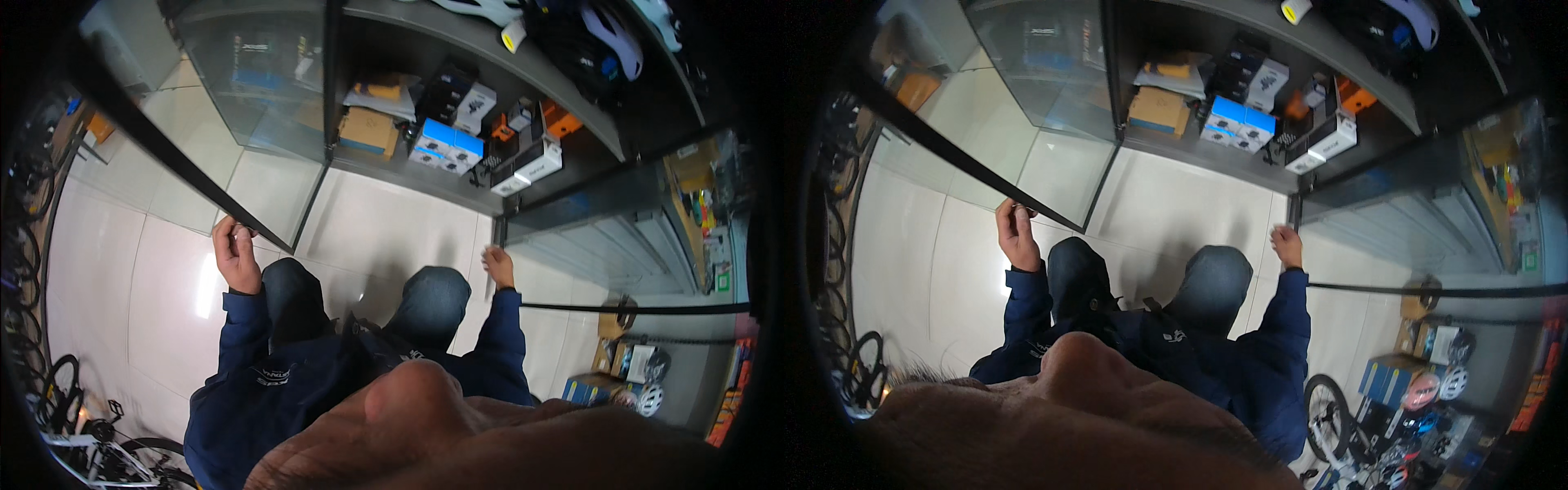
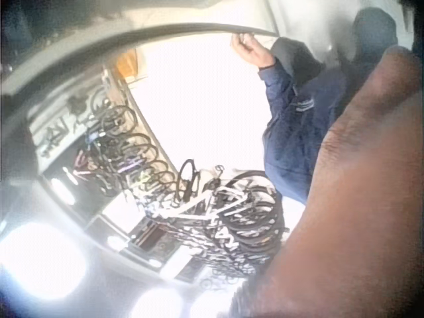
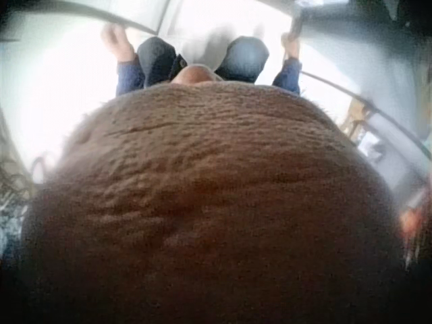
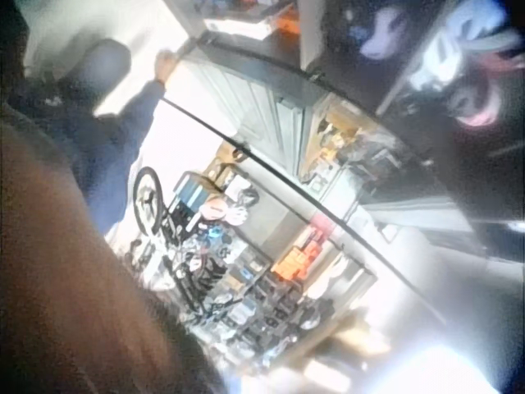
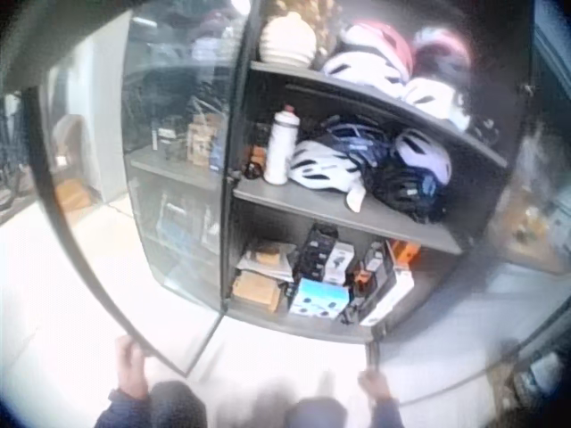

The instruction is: The person opens a glass cabinet and removes several boxed bicycle accessories, including lights and other components. They walk to a display wall and place the items on shelves, then return to the cabinet to retrieve more boxes and repeat the process.

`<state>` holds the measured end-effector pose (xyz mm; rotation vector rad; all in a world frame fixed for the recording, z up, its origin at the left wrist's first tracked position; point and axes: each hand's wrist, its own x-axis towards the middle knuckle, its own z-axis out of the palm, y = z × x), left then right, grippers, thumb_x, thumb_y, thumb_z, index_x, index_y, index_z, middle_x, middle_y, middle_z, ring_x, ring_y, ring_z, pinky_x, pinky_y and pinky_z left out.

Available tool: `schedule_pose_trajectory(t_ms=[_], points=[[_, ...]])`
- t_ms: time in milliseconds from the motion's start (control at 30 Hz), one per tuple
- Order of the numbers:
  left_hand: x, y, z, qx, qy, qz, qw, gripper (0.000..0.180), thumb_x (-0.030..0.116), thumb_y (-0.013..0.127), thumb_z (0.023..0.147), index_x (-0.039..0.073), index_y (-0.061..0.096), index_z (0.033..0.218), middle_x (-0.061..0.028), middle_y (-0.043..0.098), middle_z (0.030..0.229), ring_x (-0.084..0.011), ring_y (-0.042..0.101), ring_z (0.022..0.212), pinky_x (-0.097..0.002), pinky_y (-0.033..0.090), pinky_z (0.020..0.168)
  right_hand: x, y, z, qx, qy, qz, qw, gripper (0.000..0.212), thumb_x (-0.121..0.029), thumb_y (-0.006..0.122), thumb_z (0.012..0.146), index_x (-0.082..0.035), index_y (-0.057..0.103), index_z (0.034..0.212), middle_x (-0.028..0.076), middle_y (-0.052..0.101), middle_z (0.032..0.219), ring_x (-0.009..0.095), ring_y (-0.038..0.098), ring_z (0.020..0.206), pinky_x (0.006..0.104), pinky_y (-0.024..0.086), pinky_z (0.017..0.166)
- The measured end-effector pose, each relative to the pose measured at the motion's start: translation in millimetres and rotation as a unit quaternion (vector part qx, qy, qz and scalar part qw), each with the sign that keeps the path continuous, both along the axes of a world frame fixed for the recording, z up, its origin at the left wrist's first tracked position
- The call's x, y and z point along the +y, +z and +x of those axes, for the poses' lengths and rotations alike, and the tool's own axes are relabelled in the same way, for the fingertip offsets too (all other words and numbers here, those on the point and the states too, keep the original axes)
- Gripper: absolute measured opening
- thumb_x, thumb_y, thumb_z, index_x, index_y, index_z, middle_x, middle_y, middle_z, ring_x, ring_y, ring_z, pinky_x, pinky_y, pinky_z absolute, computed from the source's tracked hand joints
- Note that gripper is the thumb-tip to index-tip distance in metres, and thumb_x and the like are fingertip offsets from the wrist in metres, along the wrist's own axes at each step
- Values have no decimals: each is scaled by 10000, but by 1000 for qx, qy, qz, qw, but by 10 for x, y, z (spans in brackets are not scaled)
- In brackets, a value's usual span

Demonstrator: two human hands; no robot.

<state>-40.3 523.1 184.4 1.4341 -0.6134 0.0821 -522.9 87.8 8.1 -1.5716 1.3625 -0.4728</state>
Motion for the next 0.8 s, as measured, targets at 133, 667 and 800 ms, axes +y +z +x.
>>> schedule_pose_trajectory(t_ms=[133, 667, 800], points=[[-19, -3, -15, 5, -14, -7, 1000, 212, 16, 620, 1038, -21, 599, 1245, -84, 557, 1214, -122, 560, 919, -278, 526, 840, 740, -479, -1704, -54, -255, 222, 939, 167, -192, 676, 992, -34, 729, 1010, 25, 688, 809, 129, 639, 660, 268, 506, 548], [-678, 28, -691, 102, -247, -59, 962, 275, -162, 675, 928, 25, 536, 1074, -52, 488, 1102, -109, 564, 882, -244, 499, 774, -100, 3699, -1817, -272, -359, -495, 743, 471, -343, 460, 1136, 22, 585, 1405, 147, 677, 1293, 275, 671, 1115, 372, 561, 957], [-1034, 53, -974, 95, -266, -48, 958, 234, -117, 687, 946, 5, 581, 1114, -82, 543, 1154, -131, 590, 950, -266, 511, 820, 41, 3859, -1669, -212, -436, -489, 726, 398, -310, 491, 1124, 38, 681, 1169, 74, 678, 979, 172, 610, 870, 311, 514, 804]])
